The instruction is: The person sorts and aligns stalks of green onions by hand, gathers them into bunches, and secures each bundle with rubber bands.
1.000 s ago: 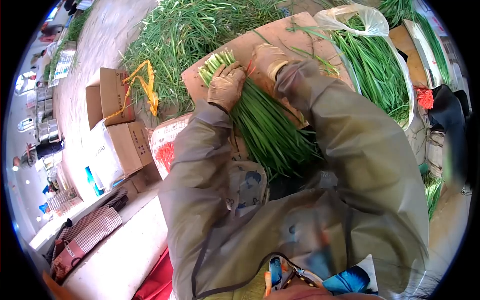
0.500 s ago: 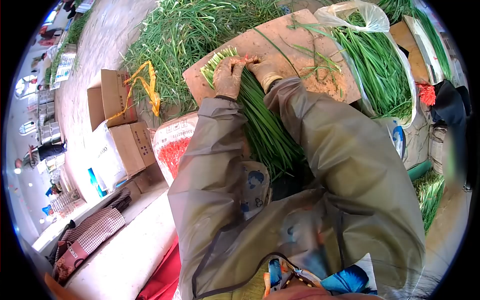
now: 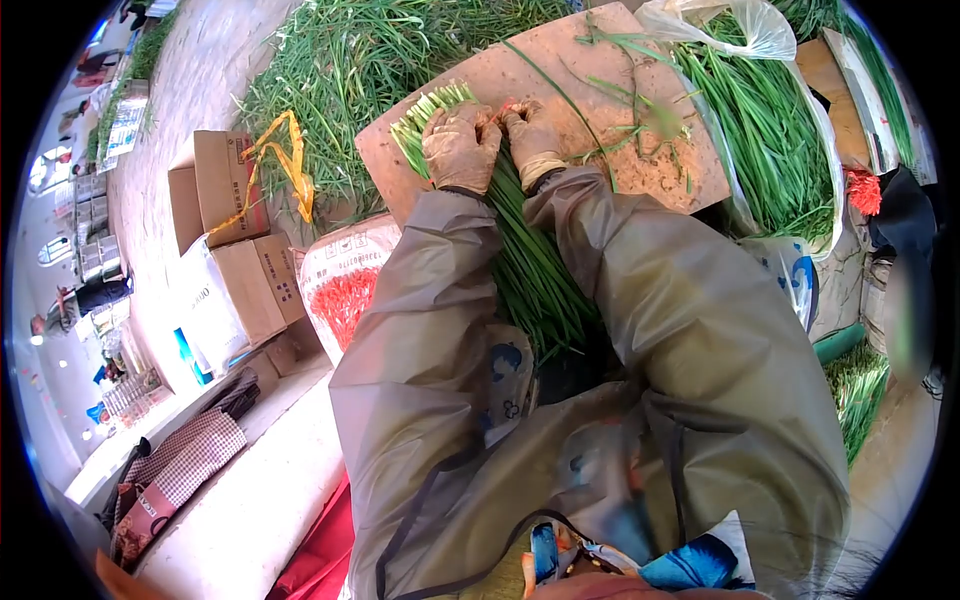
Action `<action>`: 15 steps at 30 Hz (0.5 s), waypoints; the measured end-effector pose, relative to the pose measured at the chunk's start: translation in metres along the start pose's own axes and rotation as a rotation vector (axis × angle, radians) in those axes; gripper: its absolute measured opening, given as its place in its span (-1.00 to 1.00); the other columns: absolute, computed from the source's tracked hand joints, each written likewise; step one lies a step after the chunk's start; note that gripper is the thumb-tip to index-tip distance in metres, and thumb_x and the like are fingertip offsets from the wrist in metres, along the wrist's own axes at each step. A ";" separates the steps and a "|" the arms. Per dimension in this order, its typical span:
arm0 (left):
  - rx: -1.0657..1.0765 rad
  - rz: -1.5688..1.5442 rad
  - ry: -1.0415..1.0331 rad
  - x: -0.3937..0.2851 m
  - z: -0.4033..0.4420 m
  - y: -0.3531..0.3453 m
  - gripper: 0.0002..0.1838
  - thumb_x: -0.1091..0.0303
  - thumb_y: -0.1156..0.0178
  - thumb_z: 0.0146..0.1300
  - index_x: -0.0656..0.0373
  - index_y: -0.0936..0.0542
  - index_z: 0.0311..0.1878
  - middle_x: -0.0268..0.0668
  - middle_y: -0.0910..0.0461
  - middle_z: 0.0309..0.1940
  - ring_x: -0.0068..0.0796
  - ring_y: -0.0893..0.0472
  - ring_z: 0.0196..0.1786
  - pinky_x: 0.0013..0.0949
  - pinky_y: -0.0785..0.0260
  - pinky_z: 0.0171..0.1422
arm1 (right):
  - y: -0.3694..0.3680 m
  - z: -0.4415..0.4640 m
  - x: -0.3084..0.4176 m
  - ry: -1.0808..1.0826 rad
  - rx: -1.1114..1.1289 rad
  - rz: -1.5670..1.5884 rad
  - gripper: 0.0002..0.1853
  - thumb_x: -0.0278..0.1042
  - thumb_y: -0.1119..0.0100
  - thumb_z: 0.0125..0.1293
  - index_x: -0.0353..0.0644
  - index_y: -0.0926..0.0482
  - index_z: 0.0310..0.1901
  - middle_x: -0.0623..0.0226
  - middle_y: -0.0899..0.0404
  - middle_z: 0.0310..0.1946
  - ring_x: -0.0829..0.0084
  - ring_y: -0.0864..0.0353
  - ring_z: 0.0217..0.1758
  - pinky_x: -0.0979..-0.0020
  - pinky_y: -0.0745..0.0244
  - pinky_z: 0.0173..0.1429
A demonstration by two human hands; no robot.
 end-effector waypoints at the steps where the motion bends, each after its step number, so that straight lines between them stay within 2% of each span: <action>1: 0.004 0.001 0.004 0.000 -0.001 -0.001 -0.82 0.26 -0.19 0.05 0.00 -0.60 -0.25 -0.32 -0.63 -0.39 -0.28 -0.59 -0.23 -0.23 -0.23 0.22 | 0.000 -0.004 0.010 0.010 0.030 -0.088 -0.87 -0.45 -0.12 0.22 -0.29 -0.51 -0.22 0.27 -0.58 -0.38 0.48 -0.53 -0.32 0.44 -0.42 -0.19; 2: -0.025 -0.003 -0.009 -0.002 0.000 0.001 -0.82 0.25 -0.20 0.06 0.01 -0.60 -0.25 -0.32 -0.63 -0.38 -0.29 -0.59 -0.22 -0.23 -0.24 0.22 | 0.000 -0.003 0.006 0.007 0.032 -0.089 -0.87 -0.45 -0.12 0.22 -0.29 -0.51 -0.22 0.27 -0.58 -0.38 0.48 -0.53 -0.32 0.44 -0.42 -0.19; 4: -0.052 -0.007 -0.020 -0.004 0.000 0.004 -0.83 0.25 -0.20 0.06 0.01 -0.60 -0.26 -0.33 -0.63 -0.37 -0.30 -0.59 -0.21 -0.23 -0.24 0.22 | -0.005 0.000 0.008 0.083 0.094 0.156 -0.80 -0.32 -0.19 0.18 -0.28 -0.54 -0.24 0.20 -0.58 -0.42 0.37 -0.55 -0.32 0.36 -0.43 -0.17; 6: -0.033 0.002 0.009 -0.003 0.000 0.002 -0.84 0.25 -0.20 0.06 0.01 -0.60 -0.27 -0.34 -0.62 -0.33 -0.31 -0.58 -0.19 -0.23 -0.24 0.22 | -0.003 -0.003 0.020 0.125 0.137 0.165 -0.76 -0.25 -0.18 0.19 -0.24 -0.56 -0.21 0.18 -0.60 -0.39 0.34 -0.57 -0.29 0.36 -0.43 -0.14; 8: -0.037 0.010 0.012 -0.003 0.000 0.001 -0.84 0.25 -0.20 0.07 0.02 -0.60 -0.27 -0.34 -0.62 -0.31 -0.30 -0.58 -0.18 -0.23 -0.23 0.22 | 0.004 -0.010 0.034 0.110 0.142 -0.348 -0.88 -0.40 -0.15 0.20 -0.29 -0.58 -0.33 0.25 -0.59 -0.35 0.43 -0.56 -0.23 0.46 -0.42 -0.12; 12: -0.017 -0.012 0.020 -0.003 0.000 0.001 -0.84 0.25 -0.20 0.07 0.02 -0.60 -0.27 -0.33 -0.62 -0.26 -0.29 -0.58 -0.14 -0.21 -0.23 0.22 | 0.002 -0.004 0.026 0.139 0.143 -0.374 -0.89 -0.43 -0.15 0.20 -0.29 -0.58 -0.39 0.30 -0.58 -0.42 0.46 -0.55 -0.33 0.48 -0.42 -0.20; 14: -0.017 -0.014 0.018 -0.004 0.000 0.002 -0.84 0.25 -0.20 0.07 0.02 -0.59 -0.26 -0.32 -0.62 -0.26 -0.29 -0.58 -0.14 -0.20 -0.22 0.22 | 0.002 0.005 -0.001 -0.032 0.151 -0.111 -0.72 -0.16 -0.14 0.19 -0.21 -0.59 -0.24 0.21 -0.61 -0.42 0.34 -0.58 -0.35 0.37 -0.42 -0.21; 15: -0.019 -0.017 0.011 -0.005 0.000 0.002 -0.83 0.26 -0.20 0.07 0.02 -0.59 -0.26 -0.32 -0.62 -0.26 -0.29 -0.58 -0.13 -0.20 -0.22 0.23 | 0.003 0.003 -0.001 0.002 0.127 0.024 -0.75 -0.21 -0.15 0.20 -0.26 -0.57 -0.28 0.24 -0.59 -0.51 0.40 -0.54 -0.46 0.40 -0.41 -0.31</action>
Point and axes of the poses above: each hand's wrist, its own z-axis towards the middle knuckle, its own y-axis out of the back of the hand, x = y × z, the point moved 9 cm from there along z, towards the middle knuckle
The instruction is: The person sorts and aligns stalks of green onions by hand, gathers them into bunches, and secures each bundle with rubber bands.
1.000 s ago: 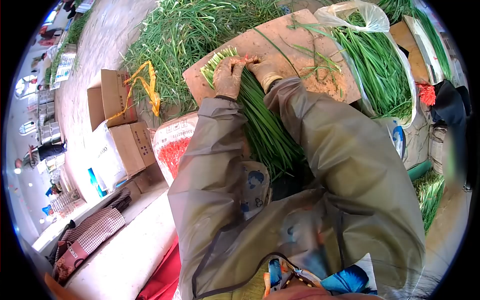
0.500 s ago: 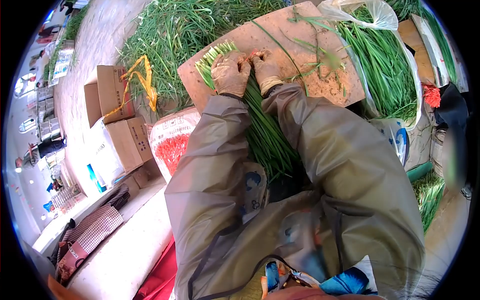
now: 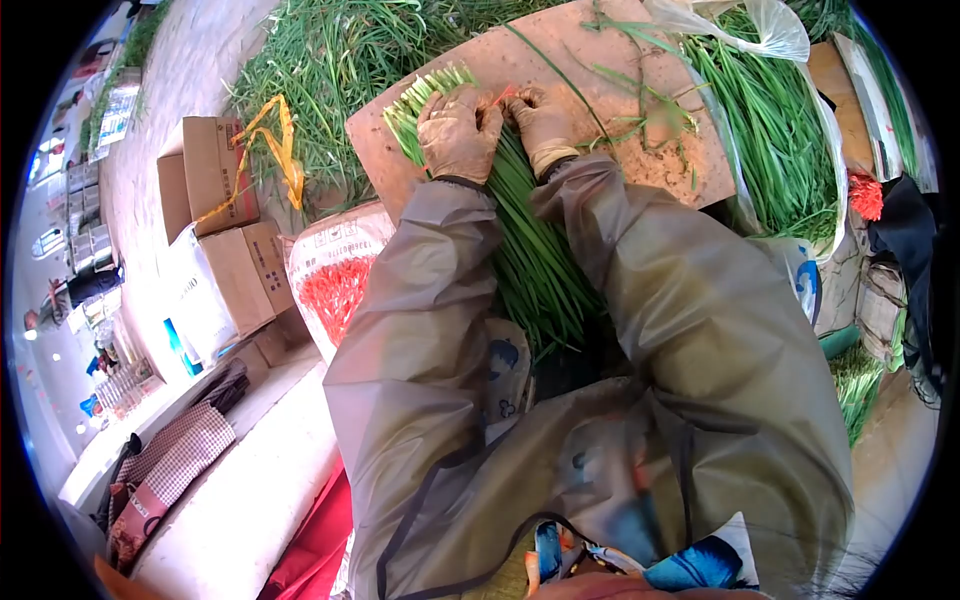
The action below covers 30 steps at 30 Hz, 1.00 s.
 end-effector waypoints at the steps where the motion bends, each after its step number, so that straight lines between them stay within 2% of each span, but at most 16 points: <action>1: 0.003 0.000 0.003 0.000 0.001 0.000 -0.83 0.26 -0.20 0.07 0.02 -0.59 -0.26 -0.32 -0.62 -0.26 -0.29 -0.58 -0.13 -0.20 -0.22 0.23 | 0.000 -0.001 -0.004 -0.004 0.001 -0.001 -0.75 -0.21 -0.15 0.20 -0.26 -0.57 -0.28 0.24 -0.59 -0.51 0.40 -0.54 -0.46 0.40 -0.41 -0.31; 3: 0.010 -0.014 -0.010 0.000 0.000 0.000 -0.82 0.26 -0.20 0.07 0.02 -0.59 -0.24 -0.32 -0.62 -0.25 -0.29 -0.58 -0.13 -0.20 -0.22 0.23 | 0.005 -0.005 -0.003 -0.017 -0.050 0.135 -0.80 -0.29 -0.14 0.22 -0.28 -0.54 -0.32 0.31 -0.54 -0.56 0.50 -0.47 -0.54 0.44 -0.37 -0.42; 4: 0.014 -0.013 -0.007 0.001 0.000 0.000 -0.82 0.26 -0.20 0.07 0.02 -0.59 -0.24 -0.32 -0.62 -0.25 -0.29 -0.58 -0.13 -0.20 -0.22 0.23 | -0.002 -0.001 -0.005 -0.046 0.015 0.279 -0.85 -0.35 -0.13 0.24 -0.28 -0.52 -0.32 0.37 -0.50 -0.59 0.56 -0.40 -0.59 0.48 -0.32 -0.49; 8: 0.027 -0.025 -0.011 0.001 0.001 0.000 -0.81 0.24 -0.19 0.07 0.03 -0.59 -0.23 -0.33 -0.61 -0.23 -0.29 -0.58 -0.12 -0.19 -0.22 0.23 | 0.002 -0.010 0.005 -0.100 -0.045 0.470 -0.85 -0.38 -0.12 0.25 -0.30 -0.50 -0.28 0.35 -0.50 -0.55 0.56 -0.41 -0.58 0.52 -0.32 -0.49; 11: 0.005 -0.026 -0.037 -0.004 0.001 0.001 -0.81 0.21 -0.20 0.06 0.03 -0.60 -0.27 -0.33 -0.61 -0.21 -0.30 -0.57 -0.11 -0.19 -0.22 0.23 | 0.002 -0.009 0.009 -0.075 -0.019 0.347 -0.85 -0.37 -0.13 0.24 -0.30 -0.52 -0.29 0.33 -0.52 -0.53 0.56 -0.42 -0.56 0.51 -0.34 -0.48; 13: -0.036 -0.017 -0.046 -0.006 0.001 0.003 -0.83 0.21 -0.21 0.05 0.03 -0.60 -0.30 -0.33 -0.61 -0.26 -0.31 -0.58 -0.15 -0.21 -0.22 0.22 | 0.003 -0.010 0.012 -0.030 -0.017 0.293 -0.85 -0.37 -0.15 0.23 -0.30 -0.53 -0.29 0.33 -0.53 -0.52 0.55 -0.44 -0.54 0.50 -0.35 -0.46; 17: 0.015 -0.010 0.004 -0.004 0.004 -0.003 -0.84 0.21 -0.21 0.05 0.03 -0.61 -0.32 -0.34 -0.61 -0.34 -0.31 -0.58 -0.21 -0.23 -0.24 0.19 | 0.007 -0.013 0.018 0.054 -0.051 0.170 -0.84 -0.36 -0.18 0.20 -0.28 -0.56 -0.30 0.34 -0.55 -0.49 0.53 -0.47 -0.48 0.48 -0.40 -0.38; 21: -0.004 0.022 -0.019 -0.006 0.004 -0.002 -0.84 0.21 -0.21 0.04 0.04 -0.60 -0.33 -0.34 -0.60 -0.40 -0.30 -0.58 -0.25 -0.24 -0.26 0.17 | 0.008 -0.013 0.007 -0.003 -0.055 0.219 -0.82 -0.35 -0.18 0.20 -0.29 -0.56 -0.27 0.34 -0.57 -0.47 0.52 -0.49 -0.43 0.49 -0.41 -0.31; 23: 0.005 0.025 -0.020 -0.006 0.004 -0.004 -0.84 0.21 -0.21 0.04 0.04 -0.60 -0.33 -0.33 -0.59 -0.40 -0.29 -0.57 -0.25 -0.24 -0.26 0.16 | 0.011 -0.020 0.039 0.356 -0.091 -0.013 -0.82 -0.35 -0.18 0.20 -0.29 -0.56 -0.25 0.34 -0.57 -0.44 0.53 -0.50 -0.39 0.52 -0.41 -0.25; 24: 0.003 0.029 -0.024 -0.006 0.005 -0.004 -0.84 0.21 -0.21 0.04 0.04 -0.59 -0.34 -0.33 -0.59 -0.41 -0.29 -0.57 -0.26 -0.25 -0.25 0.17 | 0.012 -0.023 0.043 0.357 -0.090 -0.014 -0.82 -0.35 -0.18 0.20 -0.29 -0.56 -0.25 0.34 -0.57 -0.44 0.53 -0.50 -0.39 0.52 -0.41 -0.25; 27: -0.007 0.027 -0.017 -0.006 0.005 -0.003 -0.85 0.21 -0.21 0.05 0.04 -0.58 -0.35 -0.32 -0.59 -0.41 -0.27 -0.57 -0.25 -0.26 -0.25 0.17 | 0.013 -0.027 0.042 0.277 -0.026 0.058 -0.85 -0.34 -0.18 0.22 -0.25 -0.57 -0.29 0.38 -0.56 -0.44 0.57 -0.48 -0.38 0.55 -0.39 -0.22; 29: -0.018 0.019 -0.006 -0.006 0.005 -0.002 -0.85 0.21 -0.21 0.05 0.04 -0.57 -0.36 -0.31 -0.59 -0.42 -0.26 -0.57 -0.25 -0.26 -0.25 0.17 | 0.001 -0.023 0.014 -0.107 0.097 0.539 -0.88 -0.34 -0.17 0.24 -0.20 -0.57 -0.31 0.44 -0.54 -0.42 0.62 -0.45 -0.41 0.57 -0.37 -0.27; 30: -0.001 0.052 -0.009 -0.008 0.005 -0.004 -0.86 0.21 -0.20 0.06 0.04 -0.57 -0.36 -0.31 -0.59 -0.42 -0.26 -0.57 -0.25 -0.26 -0.25 0.17 | 0.001 -0.021 0.017 -0.083 0.106 0.559 -0.90 -0.35 -0.17 0.24 -0.19 -0.56 -0.31 0.48 -0.53 -0.41 0.65 -0.42 -0.44 0.59 -0.34 -0.32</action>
Point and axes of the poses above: each hand's wrist, its own z-axis towards the middle knuckle, its own y-axis out of the back of the hand, x = y × z, the point moved 9 cm from there along z, towards the middle knuckle
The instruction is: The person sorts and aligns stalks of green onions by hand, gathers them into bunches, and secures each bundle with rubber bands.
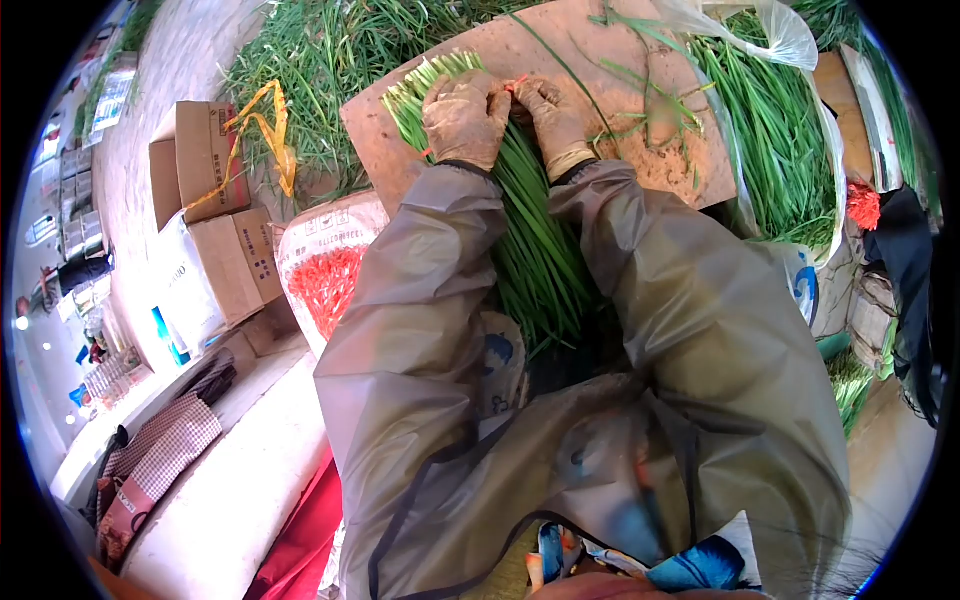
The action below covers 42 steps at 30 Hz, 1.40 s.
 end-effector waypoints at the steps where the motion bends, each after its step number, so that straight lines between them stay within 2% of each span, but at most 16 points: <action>1: 0.015 0.033 -0.004 -0.001 0.001 -0.001 -0.86 0.22 -0.19 0.06 0.03 -0.56 -0.36 -0.30 -0.59 -0.41 -0.26 -0.57 -0.25 -0.26 -0.24 0.17 | 0.000 0.002 0.003 0.006 0.009 -0.005 -0.90 -0.35 -0.17 0.24 -0.19 -0.56 -0.31 0.48 -0.53 -0.41 0.65 -0.42 -0.44 0.59 -0.34 -0.32; 5: 0.039 -0.085 0.002 -0.004 0.004 0.003 -0.73 0.08 -0.25 0.01 0.02 -0.59 -0.29 -0.30 -0.59 -0.29 -0.24 -0.56 -0.16 -0.27 -0.21 0.22 | -0.001 -0.004 0.017 -0.007 -0.038 -0.116 -0.90 -0.43 -0.20 0.20 -0.23 -0.53 -0.30 0.45 -0.53 -0.43 0.62 -0.44 -0.42 0.61 -0.36 -0.32; 7: 0.147 -0.019 -0.016 -0.003 0.005 -0.003 -0.60 -0.03 -0.29 -0.06 0.01 -0.62 -0.21 -0.28 -0.55 -0.07 -0.24 -0.48 0.07 -0.23 -0.10 0.31 | -0.007 -0.017 0.046 0.196 -0.053 -0.044 -0.91 -0.45 -0.18 0.21 -0.25 -0.51 -0.30 0.42 -0.52 -0.44 0.61 -0.45 -0.42 0.59 -0.39 -0.31; 10: 0.325 0.018 -0.056 -0.001 0.002 -0.014 -0.52 -0.12 -0.31 -0.15 -0.06 -0.65 -0.17 -0.26 -0.38 0.19 -0.17 -0.15 0.36 -0.11 0.18 0.46 | -0.012 -0.035 0.070 0.159 -0.129 -0.192 -0.92 -0.47 -0.15 0.23 -0.29 -0.49 -0.32 0.35 -0.53 -0.43 0.57 -0.49 -0.42 0.56 -0.42 -0.33; 16: 0.230 0.131 0.045 0.001 0.001 0.009 -0.39 -0.11 -0.38 -0.24 -0.02 -0.59 -0.08 -0.18 -0.31 0.24 -0.13 -0.09 0.39 -0.10 0.20 0.47 | -0.030 -0.015 0.042 -0.165 0.060 0.352 -0.92 -0.50 -0.09 0.25 -0.29 -0.42 -0.27 0.23 -0.52 -0.44 0.29 -0.59 -0.43 0.28 -0.62 -0.24; 21: -0.075 0.002 0.067 -0.023 -0.007 0.049 -0.14 0.02 -0.41 -0.23 0.11 -0.34 0.20 -0.16 -0.31 0.19 -0.13 -0.16 0.35 -0.06 0.10 0.43 | -0.034 -0.010 0.055 -0.187 0.086 0.050 -0.89 -0.44 -0.08 0.27 -0.24 -0.39 -0.25 0.25 -0.50 -0.45 0.33 -0.56 -0.45 0.24 -0.62 -0.28; 23: -0.069 -0.149 0.001 -0.035 -0.031 0.052 -0.24 0.17 -0.38 -0.16 0.12 -0.34 0.19 -0.14 -0.33 0.19 -0.10 -0.23 0.30 -0.04 0.01 0.39 | -0.028 0.011 0.060 -0.188 0.138 0.140 -0.89 -0.40 -0.04 0.30 -0.22 -0.36 -0.22 0.30 -0.45 -0.50 0.40 -0.51 -0.50 0.25 -0.62 -0.30; 25: 0.243 -0.256 -0.108 -0.061 -0.047 0.018 -0.29 0.20 -0.35 -0.08 0.18 -0.34 0.18 -0.16 -0.37 0.16 -0.10 -0.29 0.27 -0.08 -0.05 0.37 | -0.027 0.012 0.076 -0.186 0.037 -0.058 -0.90 -0.37 0.02 0.33 -0.19 -0.40 -0.30 0.37 -0.40 -0.53 0.43 -0.42 -0.55 0.29 -0.55 -0.22; 29: 0.196 -0.068 -0.188 -0.084 -0.064 -0.002 -0.37 0.22 -0.27 0.01 0.17 -0.35 0.17 -0.15 -0.42 0.12 -0.11 -0.37 0.21 -0.12 -0.09 0.35 | -0.040 0.000 0.073 -0.272 0.185 -0.468 -0.84 -0.41 0.01 0.28 -0.28 -0.43 -0.16 0.38 -0.40 -0.53 0.53 -0.40 -0.56 0.42 -0.52 -0.42; 31: 0.441 0.026 -0.069 -0.077 -0.076 -0.047 -0.40 0.21 -0.22 0.06 0.08 -0.35 0.21 -0.10 -0.40 0.13 -0.12 -0.34 0.24 -0.14 -0.06 0.38 | -0.077 -0.044 0.076 -0.265 0.190 -0.699 -0.85 -0.42 -0.03 0.23 -0.34 -0.48 -0.28 0.32 -0.47 -0.58 0.53 -0.45 -0.59 0.45 -0.49 -0.46; 34: 0.075 -0.202 -0.091 -0.091 -0.058 -0.023 -0.67 0.10 -0.09 0.16 0.00 -0.58 -0.06 -0.30 -0.51 0.07 -0.21 -0.30 0.30 -0.04 0.17 0.45 | -0.083 -0.009 0.084 -0.283 0.262 -0.425 -0.91 -0.49 -0.02 0.23 -0.28 -0.43 -0.24 0.22 -0.48 -0.61 0.43 -0.45 -0.67 0.37 -0.45 -0.60; 35: 0.185 -0.372 -0.020 -0.087 -0.053 -0.015 -0.71 0.13 -0.17 0.13 0.03 -0.61 -0.13 -0.31 -0.56 0.01 -0.19 -0.35 0.27 -0.02 0.16 0.44 | -0.083 -0.001 0.117 -0.121 0.234 -0.556 -0.90 -0.46 -0.06 0.23 -0.28 -0.44 -0.25 0.27 -0.48 -0.59 0.45 -0.46 -0.66 0.38 -0.47 -0.58; 37: 0.042 -1.262 0.193 -0.053 -0.050 0.007 -0.90 0.41 -0.21 0.16 0.09 -0.63 -0.24 -0.24 -0.59 -0.07 -0.32 -0.50 0.10 -0.20 -0.28 0.20 | -0.051 0.028 0.133 -0.071 0.140 -0.415 -0.88 -0.42 -0.08 0.24 -0.28 -0.44 -0.25 0.29 -0.50 -0.53 0.45 -0.50 -0.60 0.40 -0.53 -0.50; 38: -0.160 -0.902 0.153 -0.034 -0.045 0.038 -0.89 0.49 -0.18 0.18 0.11 -0.62 -0.23 -0.23 -0.59 -0.15 -0.42 -0.55 -0.03 -0.35 -0.41 0.03 | -0.033 0.030 0.128 -0.111 0.113 -0.342 -0.88 -0.41 -0.09 0.25 -0.27 -0.44 -0.25 0.29 -0.50 -0.50 0.45 -0.53 -0.55 0.40 -0.55 -0.45; 41: -0.349 -1.713 0.665 0.063 -0.077 -0.039 -0.85 0.45 -0.14 0.21 0.12 -0.59 -0.16 -0.35 -0.57 -0.26 -0.42 -0.55 -0.18 -0.44 -0.39 -0.03 | -0.007 0.024 0.115 -0.219 0.131 -0.224 -0.87 -0.40 -0.10 0.26 -0.25 -0.43 -0.24 0.31 -0.52 -0.45 0.42 -0.56 -0.45 0.38 -0.60 -0.34; 42: -0.291 -1.398 0.730 0.075 -0.082 -0.046 -0.86 0.43 -0.14 0.23 0.14 -0.57 -0.15 -0.39 -0.53 -0.34 -0.52 -0.48 -0.26 -0.48 -0.35 -0.13 | 0.003 0.026 0.110 -0.184 0.093 -0.148 -0.86 -0.39 -0.11 0.26 -0.25 -0.43 -0.24 0.32 -0.52 -0.46 0.42 -0.56 -0.45 0.37 -0.60 -0.33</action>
Point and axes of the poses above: each hand's wrist, its own z-axis towards the middle knuckle, its own y-axis out of the back of the hand, x = y × z, the point moved 9 cm from there along z, towards the middle knuckle
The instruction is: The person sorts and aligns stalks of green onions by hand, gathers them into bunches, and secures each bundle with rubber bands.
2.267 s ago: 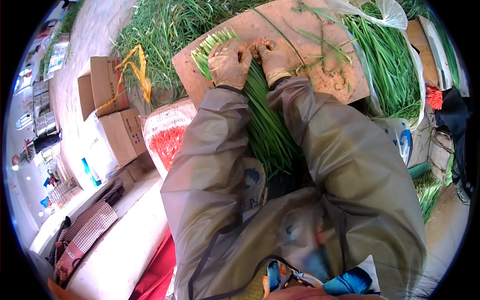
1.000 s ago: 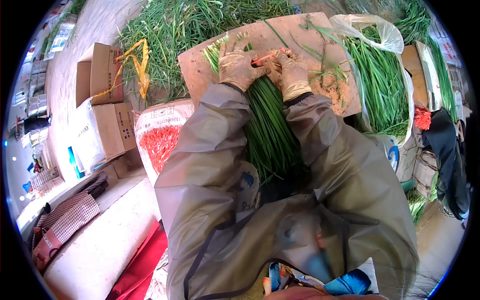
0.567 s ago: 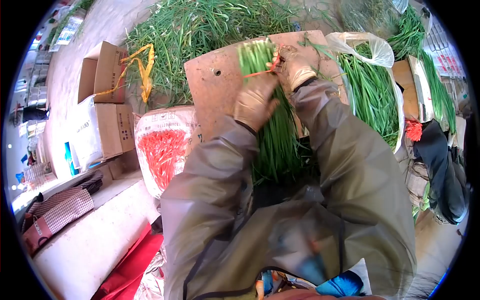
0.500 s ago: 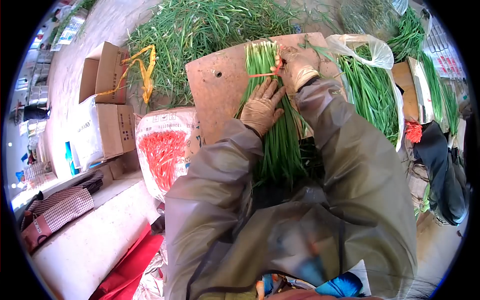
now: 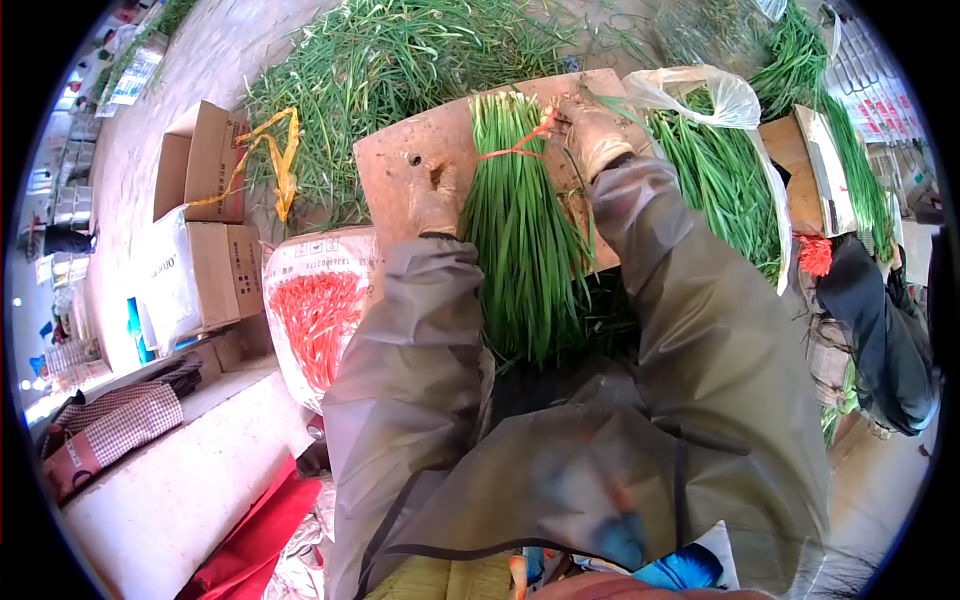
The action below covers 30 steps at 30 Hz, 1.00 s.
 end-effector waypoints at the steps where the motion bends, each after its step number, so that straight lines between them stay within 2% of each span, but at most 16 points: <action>1: -0.072 0.308 -0.011 0.008 0.003 0.011 -0.86 0.40 -0.14 0.25 0.17 -0.55 -0.15 -0.43 -0.49 -0.42 -0.63 -0.41 -0.35 -0.52 -0.32 -0.24 | 0.007 0.000 -0.004 0.034 -0.034 0.078 -0.85 -0.38 -0.12 0.25 -0.24 -0.43 -0.23 0.32 -0.52 -0.46 0.42 -0.55 -0.45 0.35 -0.60 -0.32; 5: -0.005 0.573 0.085 0.009 -0.006 -0.013 -0.69 0.16 -0.15 0.23 0.21 -0.56 -0.13 -0.25 -0.60 -0.26 -0.42 -0.52 -0.21 -0.41 -0.35 -0.05 | 0.022 -0.011 -0.006 0.009 0.004 0.111 -0.69 -0.03 0.00 0.31 -0.13 -0.50 -0.29 0.38 -0.51 -0.52 0.45 -0.52 -0.50 0.40 -0.50 -0.45; 6: -0.017 0.604 0.131 0.001 -0.010 -0.018 -0.59 0.09 -0.15 0.23 0.23 -0.57 -0.01 -0.32 -0.59 -0.20 -0.49 -0.51 -0.17 -0.43 -0.34 -0.04 | 0.048 -0.021 -0.011 0.011 -0.224 -0.200 -0.62 0.06 0.11 0.33 -0.08 -0.53 -0.31 0.44 -0.51 -0.55 0.48 -0.48 -0.56 0.44 -0.41 -0.48; 8: 0.030 0.629 0.165 0.000 -0.010 -0.021 -0.59 0.11 -0.16 0.22 0.24 -0.56 -0.01 -0.31 -0.59 -0.20 -0.49 -0.52 -0.16 -0.43 -0.35 -0.03 | 0.069 -0.004 -0.063 -0.071 0.074 -0.902 -0.48 0.18 0.08 0.28 -0.15 -0.51 -0.05 0.39 -0.53 -0.42 0.55 -0.49 -0.43 0.47 -0.41 -0.36; 10: 0.073 0.655 0.189 -0.005 -0.010 -0.027 -0.59 0.13 -0.16 0.22 0.26 -0.56 -0.01 -0.30 -0.59 -0.21 -0.49 -0.52 -0.15 -0.43 -0.35 -0.02 | 0.041 -0.031 -0.079 0.199 0.055 -1.318 -0.23 0.30 0.03 0.20 -0.27 -0.34 0.19 0.03 -0.56 -0.17 0.13 -0.53 -0.01 0.23 -0.35 0.13; 11: 0.128 0.477 0.279 -0.002 -0.015 -0.033 -0.58 0.17 -0.18 0.21 0.29 -0.53 0.02 -0.25 -0.59 -0.18 -0.46 -0.52 -0.13 -0.41 -0.34 0.01 | 0.017 -0.060 -0.069 -0.095 0.142 -1.460 -0.15 0.32 0.01 0.18 -0.28 -0.21 0.27 -0.14 -0.41 0.05 -0.02 -0.34 0.19 0.21 -0.19 0.27; 13: 0.185 0.299 0.350 -0.020 -0.036 -0.053 -0.56 0.21 -0.20 0.20 0.32 -0.50 0.05 -0.21 -0.59 -0.16 -0.44 -0.53 -0.11 -0.40 -0.34 0.04 | -0.012 -0.094 -0.045 0.461 0.136 -1.147 -0.02 0.38 -0.08 0.07 -0.40 -0.18 0.25 -0.19 -0.28 0.16 -0.02 -0.20 0.30 0.18 -0.15 0.30; 14: 0.164 0.159 0.261 -0.049 -0.051 -0.068 -0.57 0.23 -0.20 0.19 0.30 -0.50 0.06 -0.24 -0.57 -0.14 -0.45 -0.51 -0.10 -0.41 -0.33 0.04 | -0.011 -0.100 -0.047 0.550 0.135 -0.906 -0.02 0.26 -0.19 0.05 -0.40 -0.11 0.28 -0.11 -0.26 0.19 0.07 -0.23 0.29 0.21 -0.17 0.30; 16: 0.164 0.041 0.082 -0.095 -0.078 -0.089 -0.55 0.30 -0.24 0.15 0.26 -0.48 0.10 -0.28 -0.53 -0.09 -0.47 -0.48 -0.07 -0.41 -0.32 0.07 | -0.020 -0.123 -0.055 0.327 0.258 -0.297 0.04 -0.09 -0.41 0.00 -0.33 0.09 0.36 0.13 -0.20 0.24 0.29 -0.21 0.28 0.29 -0.17 0.30; 18: 0.212 0.143 -0.084 -0.119 -0.095 -0.097 -0.40 0.38 -0.34 0.04 0.24 -0.39 0.19 -0.29 -0.49 -0.08 -0.48 -0.46 -0.07 -0.41 -0.29 0.12 | -0.024 -0.144 -0.030 0.335 0.204 -0.188 -0.25 -0.39 -0.36 0.04 -0.31 -0.17 0.24 0.24 -0.44 0.03 0.39 -0.43 0.06 0.38 -0.35 0.14; 19: 0.092 0.504 -0.368 -0.139 -0.107 -0.091 -0.27 0.34 -0.39 0.01 0.23 -0.30 0.25 -0.27 -0.48 -0.04 -0.46 -0.47 -0.05 -0.39 -0.29 0.13 | -0.030 -0.160 -0.015 0.214 0.226 -0.096 -0.37 -0.46 -0.32 0.05 -0.29 -0.28 0.18 0.28 -0.51 -0.06 0.44 -0.50 -0.04 0.42 -0.41 0.07; 21: 0.276 -0.205 -0.086 -0.157 -0.133 -0.125 -0.20 0.29 -0.41 -0.03 0.24 -0.25 0.27 -0.24 -0.47 0.00 -0.41 -0.47 0.01 -0.34 -0.30 0.14 | -0.033 -0.173 0.019 0.281 0.219 -0.134 -0.54 -0.54 -0.29 0.03 -0.24 -0.42 0.02 0.38 -0.57 -0.23 0.50 -0.54 -0.19 0.47 -0.46 -0.04; 23: 0.571 -0.456 0.336 -0.134 -0.157 -0.151 -0.35 0.30 -0.29 0.08 0.28 -0.30 0.23 -0.19 -0.47 0.05 -0.34 -0.48 0.06 -0.28 -0.31 0.20 | -0.056 -0.192 0.047 0.061 0.270 -0.278 -0.48 -0.52 -0.31 0.01 -0.26 -0.39 0.05 0.37 -0.55 -0.20 0.51 -0.53 -0.19 0.48 -0.45 -0.03; 25: 0.486 -0.638 0.408 -0.123 -0.165 -0.162 -0.48 0.33 -0.22 0.14 0.25 -0.38 0.17 -0.18 -0.51 0.01 -0.30 -0.52 0.02 -0.23 -0.35 0.17 | -0.083 -0.207 0.084 0.297 0.451 -0.555 -0.41 -0.47 -0.34 -0.01 -0.27 -0.34 0.10 0.34 -0.50 -0.09 0.51 -0.49 -0.10 0.48 -0.42 0.03; 27: 0.389 -0.881 0.566 -0.111 -0.176 -0.181 -0.57 0.32 -0.19 0.16 0.20 -0.44 0.11 -0.18 -0.55 -0.05 -0.27 -0.56 -0.06 -0.19 -0.40 0.11 | -0.077 -0.215 0.097 0.267 0.417 -0.986 -0.21 -0.39 -0.37 -0.01 -0.25 -0.20 0.28 0.28 -0.39 0.10 0.43 -0.39 0.11 0.43 -0.31 0.18; 30: 0.235 -1.105 0.610 -0.129 -0.197 -0.203 -0.60 0.25 -0.17 0.20 0.16 -0.44 0.08 -0.19 -0.56 -0.09 -0.26 -0.57 -0.10 -0.15 -0.42 0.08 | -0.099 -0.211 0.124 0.092 0.653 -1.414 -0.22 -0.28 -0.35 0.04 -0.26 -0.19 0.29 0.29 -0.45 0.05 0.44 -0.43 0.06 0.44 -0.33 0.17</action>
Point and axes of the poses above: each hand's wrist, its own z-axis towards the middle knuckle, its own y-axis out of the back of the hand, x = y × z, the point moved 9 cm from there along z, towards the middle knuckle
